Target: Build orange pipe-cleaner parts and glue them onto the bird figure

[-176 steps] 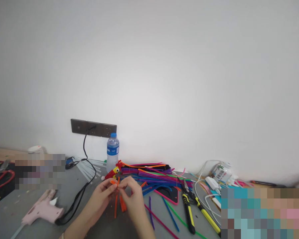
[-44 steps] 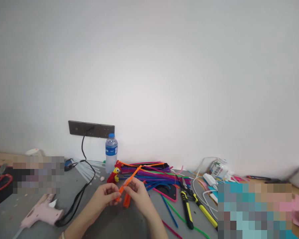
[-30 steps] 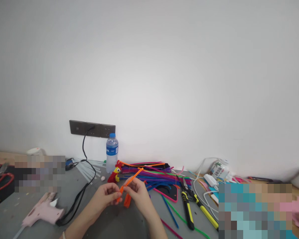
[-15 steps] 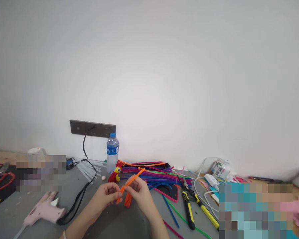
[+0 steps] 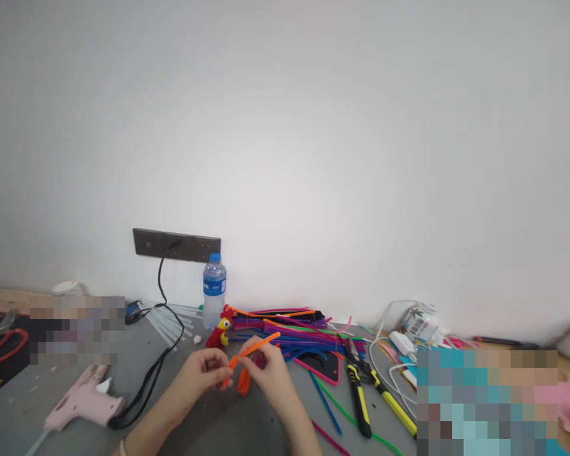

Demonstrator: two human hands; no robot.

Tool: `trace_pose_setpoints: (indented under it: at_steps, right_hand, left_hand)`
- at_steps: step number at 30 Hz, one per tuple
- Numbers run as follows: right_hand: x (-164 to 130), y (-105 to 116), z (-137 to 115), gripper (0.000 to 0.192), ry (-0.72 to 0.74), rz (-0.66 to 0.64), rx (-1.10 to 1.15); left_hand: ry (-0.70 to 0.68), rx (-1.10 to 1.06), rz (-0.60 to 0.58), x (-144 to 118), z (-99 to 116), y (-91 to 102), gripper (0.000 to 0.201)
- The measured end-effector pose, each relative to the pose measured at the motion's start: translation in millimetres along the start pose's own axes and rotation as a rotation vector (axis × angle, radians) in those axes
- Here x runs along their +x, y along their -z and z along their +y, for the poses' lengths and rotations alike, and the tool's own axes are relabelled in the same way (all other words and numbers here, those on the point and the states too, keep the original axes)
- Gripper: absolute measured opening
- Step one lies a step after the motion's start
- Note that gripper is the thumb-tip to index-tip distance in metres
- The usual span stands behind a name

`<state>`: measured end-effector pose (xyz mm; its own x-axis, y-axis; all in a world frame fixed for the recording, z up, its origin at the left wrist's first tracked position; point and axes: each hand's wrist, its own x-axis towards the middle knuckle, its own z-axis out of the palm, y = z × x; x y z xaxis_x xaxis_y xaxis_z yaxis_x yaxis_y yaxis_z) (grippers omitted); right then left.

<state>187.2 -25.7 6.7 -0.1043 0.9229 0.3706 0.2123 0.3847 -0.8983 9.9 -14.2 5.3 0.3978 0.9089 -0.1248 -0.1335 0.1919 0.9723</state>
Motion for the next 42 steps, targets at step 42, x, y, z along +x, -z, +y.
trace_pose_setpoints:
  at_steps: [42]
  right_hand:
    - [2.2,-0.2,-1.2,0.013,0.215,0.037,-0.093]
  left_hand:
    - [-0.319,0.493,0.104,9.5,-13.8,11.4,0.024]
